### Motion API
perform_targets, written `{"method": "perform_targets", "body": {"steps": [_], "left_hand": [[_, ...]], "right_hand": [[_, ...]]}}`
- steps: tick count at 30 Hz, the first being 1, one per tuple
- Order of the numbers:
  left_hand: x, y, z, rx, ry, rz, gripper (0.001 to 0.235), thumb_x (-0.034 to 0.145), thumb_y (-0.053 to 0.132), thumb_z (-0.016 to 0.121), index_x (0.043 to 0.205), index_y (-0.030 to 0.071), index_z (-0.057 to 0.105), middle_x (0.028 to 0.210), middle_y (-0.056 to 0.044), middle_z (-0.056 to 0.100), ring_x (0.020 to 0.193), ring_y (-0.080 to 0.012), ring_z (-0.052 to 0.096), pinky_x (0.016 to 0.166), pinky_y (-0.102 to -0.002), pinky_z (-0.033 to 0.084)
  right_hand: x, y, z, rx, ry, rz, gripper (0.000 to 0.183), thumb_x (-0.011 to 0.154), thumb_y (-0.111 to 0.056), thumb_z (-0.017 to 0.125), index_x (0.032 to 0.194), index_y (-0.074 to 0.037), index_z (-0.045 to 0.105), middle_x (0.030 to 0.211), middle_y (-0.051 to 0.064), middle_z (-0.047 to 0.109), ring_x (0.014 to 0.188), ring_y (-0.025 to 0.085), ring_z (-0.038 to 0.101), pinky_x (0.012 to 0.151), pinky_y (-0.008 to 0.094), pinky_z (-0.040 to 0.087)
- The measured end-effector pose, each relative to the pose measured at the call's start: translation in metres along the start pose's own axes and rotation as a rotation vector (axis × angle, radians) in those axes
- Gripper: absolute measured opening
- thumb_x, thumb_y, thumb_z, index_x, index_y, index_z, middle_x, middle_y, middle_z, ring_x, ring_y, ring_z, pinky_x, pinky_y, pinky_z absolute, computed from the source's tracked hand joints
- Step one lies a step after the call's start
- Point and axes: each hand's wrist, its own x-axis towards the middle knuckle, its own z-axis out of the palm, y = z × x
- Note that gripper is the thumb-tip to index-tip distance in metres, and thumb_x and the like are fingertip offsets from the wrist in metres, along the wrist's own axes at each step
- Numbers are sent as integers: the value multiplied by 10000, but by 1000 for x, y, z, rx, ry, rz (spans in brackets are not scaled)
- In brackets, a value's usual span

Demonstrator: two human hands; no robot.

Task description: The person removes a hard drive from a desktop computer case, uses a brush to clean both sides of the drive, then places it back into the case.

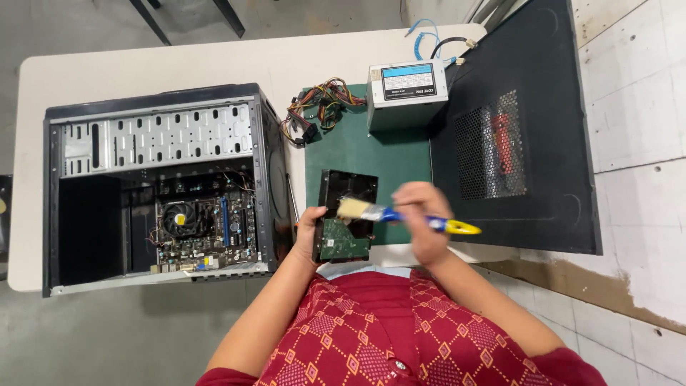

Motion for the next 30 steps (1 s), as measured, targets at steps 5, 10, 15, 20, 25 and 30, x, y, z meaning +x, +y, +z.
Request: {"method": "perform_targets", "body": {"steps": [5, 10, 15, 20, 25, 30], "left_hand": [[-84, 7, 139, 60, -50, -31, 553, 739, 330, 585, 1196, 41, 700, 1058, -214, 721, 959, -364, 707, 962, -577, 523], [-100, 5, 163, 108, -64, -31, 551, 734, 262, 595, 1206, -3, 693, 1023, -237, 718, 928, -359, 715, 910, -556, 549], [-73, 17, 160, 96, -126, 57, 487, 825, 335, 614, 1147, -18, 705, 965, -255, 730, 836, -334, 728, 831, -478, 592], [-135, 17, 222, 115, -70, 60, 485, 840, 329, 614, 1162, -19, 713, 1012, -232, 730, 911, -300, 723, 885, -438, 573], [-135, 17, 232, 142, -79, 42, 467, 841, 320, 644, 1158, -16, 718, 1004, -220, 734, 886, -302, 720, 906, -458, 569], [-118, 18, 203, 160, 16, 112, 496, 831, 393, 672, 1123, -4, 722, 1015, -198, 741, 872, -269, 716, 870, -451, 577]], "right_hand": [[15, -5, 1, -235, -270, 242, 114, 851, -130, 815, 943, -70, 783, 949, 122, 742, 944, 261, 716, 921, 367, 541], [32, -63, 5, -363, -119, -79, 107, 863, -36, 826, 962, -30, 785, 977, 135, 733, 946, 273, 726, 906, 347, 564], [27, -85, 22, -43, -509, -88, 57, 829, -43, 813, 877, -71, 808, 932, 129, 755, 880, 346, 725, 863, 439, 583], [53, -63, -14, -183, -406, -66, 125, 800, 46, 798, 826, -75, 806, 919, 129, 744, 892, 300, 721, 855, 401, 573], [43, -83, 9, -98, -265, -125, 147, 798, 72, 813, 770, -72, 806, 964, 139, 719, 946, 284, 703, 893, 380, 573], [28, -94, 17, -94, -459, 31, 145, 727, -74, 913, 829, -119, 820, 1068, 127, 710, 845, 197, 683, 823, 373, 575]]}}
